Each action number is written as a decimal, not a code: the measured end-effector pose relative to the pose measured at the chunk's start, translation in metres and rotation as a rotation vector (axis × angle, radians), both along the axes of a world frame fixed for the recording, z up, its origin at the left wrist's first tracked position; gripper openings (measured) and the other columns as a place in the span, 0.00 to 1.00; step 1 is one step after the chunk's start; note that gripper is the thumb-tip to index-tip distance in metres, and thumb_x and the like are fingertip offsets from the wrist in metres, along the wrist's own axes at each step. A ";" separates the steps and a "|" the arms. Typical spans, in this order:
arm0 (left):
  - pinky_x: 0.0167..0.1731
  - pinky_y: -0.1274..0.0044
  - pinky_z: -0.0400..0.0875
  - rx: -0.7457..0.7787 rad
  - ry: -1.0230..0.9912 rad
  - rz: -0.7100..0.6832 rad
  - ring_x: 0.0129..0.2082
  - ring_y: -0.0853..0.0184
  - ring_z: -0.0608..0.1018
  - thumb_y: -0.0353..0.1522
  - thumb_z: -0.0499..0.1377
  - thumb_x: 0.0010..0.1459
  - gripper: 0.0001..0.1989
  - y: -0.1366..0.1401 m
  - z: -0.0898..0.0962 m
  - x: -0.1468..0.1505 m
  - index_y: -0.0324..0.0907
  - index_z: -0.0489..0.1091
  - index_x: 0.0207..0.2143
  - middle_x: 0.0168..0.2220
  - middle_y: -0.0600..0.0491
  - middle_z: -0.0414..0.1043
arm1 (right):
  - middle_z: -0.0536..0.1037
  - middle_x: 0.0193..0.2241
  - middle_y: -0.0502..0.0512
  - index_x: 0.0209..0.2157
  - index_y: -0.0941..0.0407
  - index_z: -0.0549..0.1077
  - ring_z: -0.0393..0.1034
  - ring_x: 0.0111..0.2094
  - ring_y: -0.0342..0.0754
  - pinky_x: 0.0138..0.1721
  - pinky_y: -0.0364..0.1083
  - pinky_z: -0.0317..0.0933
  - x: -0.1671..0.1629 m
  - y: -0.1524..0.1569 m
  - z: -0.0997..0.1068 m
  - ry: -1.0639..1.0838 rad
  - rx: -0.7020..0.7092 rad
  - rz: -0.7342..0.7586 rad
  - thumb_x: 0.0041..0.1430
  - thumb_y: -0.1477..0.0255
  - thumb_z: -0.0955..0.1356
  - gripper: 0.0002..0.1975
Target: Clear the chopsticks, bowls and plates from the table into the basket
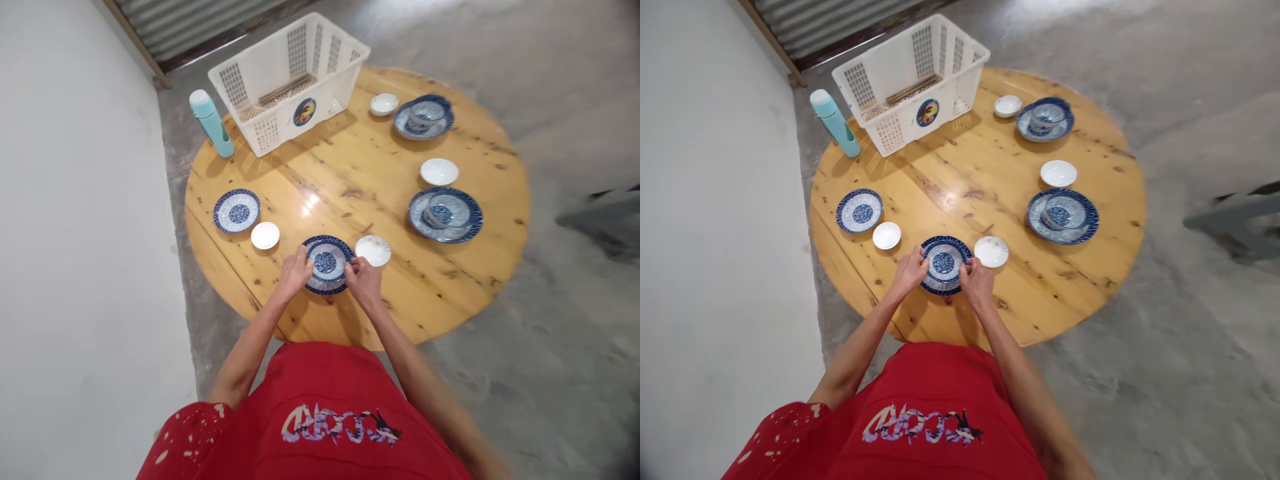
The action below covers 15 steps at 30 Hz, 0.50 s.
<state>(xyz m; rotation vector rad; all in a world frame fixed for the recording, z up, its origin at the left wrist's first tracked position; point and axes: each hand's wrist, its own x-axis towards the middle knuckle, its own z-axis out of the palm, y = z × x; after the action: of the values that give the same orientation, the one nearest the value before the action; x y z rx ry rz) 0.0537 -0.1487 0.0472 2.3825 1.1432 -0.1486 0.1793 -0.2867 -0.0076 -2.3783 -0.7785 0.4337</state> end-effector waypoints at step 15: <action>0.44 0.71 0.69 -0.014 0.098 0.032 0.45 0.55 0.81 0.35 0.47 0.69 0.14 0.001 -0.004 -0.002 0.41 0.71 0.45 0.40 0.42 0.80 | 0.81 0.33 0.62 0.43 0.59 0.73 0.76 0.38 0.55 0.36 0.45 0.56 0.002 0.007 0.017 0.206 -0.071 0.055 0.67 0.68 0.63 0.11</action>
<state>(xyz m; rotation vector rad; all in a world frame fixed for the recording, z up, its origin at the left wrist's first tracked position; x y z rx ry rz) 0.0514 -0.1479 0.0432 2.3666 1.2201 -0.2645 0.1813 -0.2798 0.0098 -2.3349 -0.7457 0.7276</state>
